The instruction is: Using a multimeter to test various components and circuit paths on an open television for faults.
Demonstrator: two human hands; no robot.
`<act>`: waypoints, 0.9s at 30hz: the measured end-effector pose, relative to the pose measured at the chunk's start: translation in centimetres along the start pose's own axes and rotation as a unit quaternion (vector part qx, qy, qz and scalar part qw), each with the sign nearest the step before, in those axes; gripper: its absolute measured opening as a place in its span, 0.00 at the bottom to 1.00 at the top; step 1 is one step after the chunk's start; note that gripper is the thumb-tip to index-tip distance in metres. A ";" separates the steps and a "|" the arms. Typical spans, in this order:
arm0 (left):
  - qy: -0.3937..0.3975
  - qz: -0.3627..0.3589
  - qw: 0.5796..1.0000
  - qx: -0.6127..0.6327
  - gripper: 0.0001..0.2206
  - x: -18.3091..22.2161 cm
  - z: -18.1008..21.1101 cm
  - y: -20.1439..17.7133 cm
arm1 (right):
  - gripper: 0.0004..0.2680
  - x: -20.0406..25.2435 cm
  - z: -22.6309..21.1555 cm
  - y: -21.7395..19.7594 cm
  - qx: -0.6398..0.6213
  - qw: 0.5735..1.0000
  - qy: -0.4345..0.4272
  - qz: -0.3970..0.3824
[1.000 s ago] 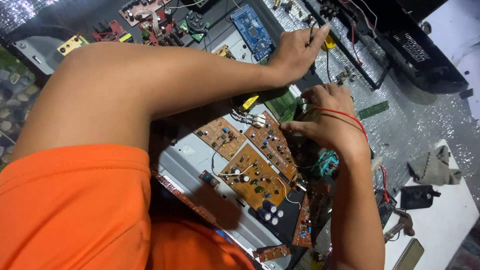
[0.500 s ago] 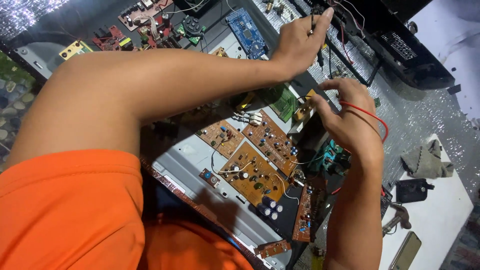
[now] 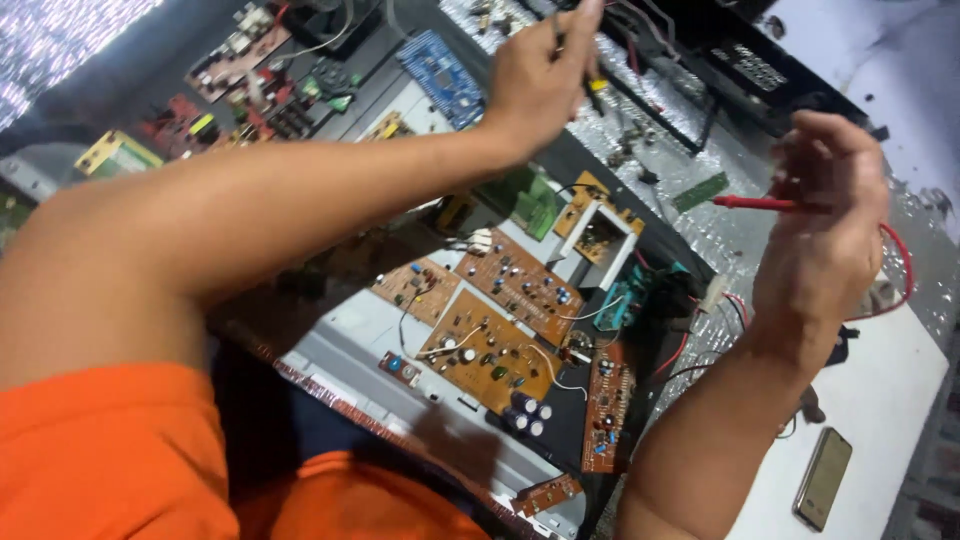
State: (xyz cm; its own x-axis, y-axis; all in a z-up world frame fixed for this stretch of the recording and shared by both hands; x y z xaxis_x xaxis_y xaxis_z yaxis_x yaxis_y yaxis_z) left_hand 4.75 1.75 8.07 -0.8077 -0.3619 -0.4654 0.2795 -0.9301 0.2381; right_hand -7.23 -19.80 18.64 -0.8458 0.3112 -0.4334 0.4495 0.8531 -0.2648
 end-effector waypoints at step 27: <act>-0.169 -0.148 0.969 -0.106 0.23 1.0 -1.9 2.1 | 0.04 -0.2 5.2 -1.7 0.117 0.988 0.096 -0.007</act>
State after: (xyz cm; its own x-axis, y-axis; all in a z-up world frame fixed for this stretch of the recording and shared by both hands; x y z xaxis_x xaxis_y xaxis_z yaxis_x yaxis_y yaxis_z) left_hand 5.54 -0.69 6.50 -0.9824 -0.0707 -0.1727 0.0822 -0.9948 -0.0608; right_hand -6.39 -23.48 14.71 -0.8811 0.3931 -0.2630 0.4729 0.7447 -0.4710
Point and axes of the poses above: each hand's wrist, its own x-axis away from the middle knuckle, its own y-axis out of the palm, z = x × y, the point moved 6 cm from there along -x, towards the middle knuckle, and after that the axes turned 14 degrees about z, right-handed, at the moved point
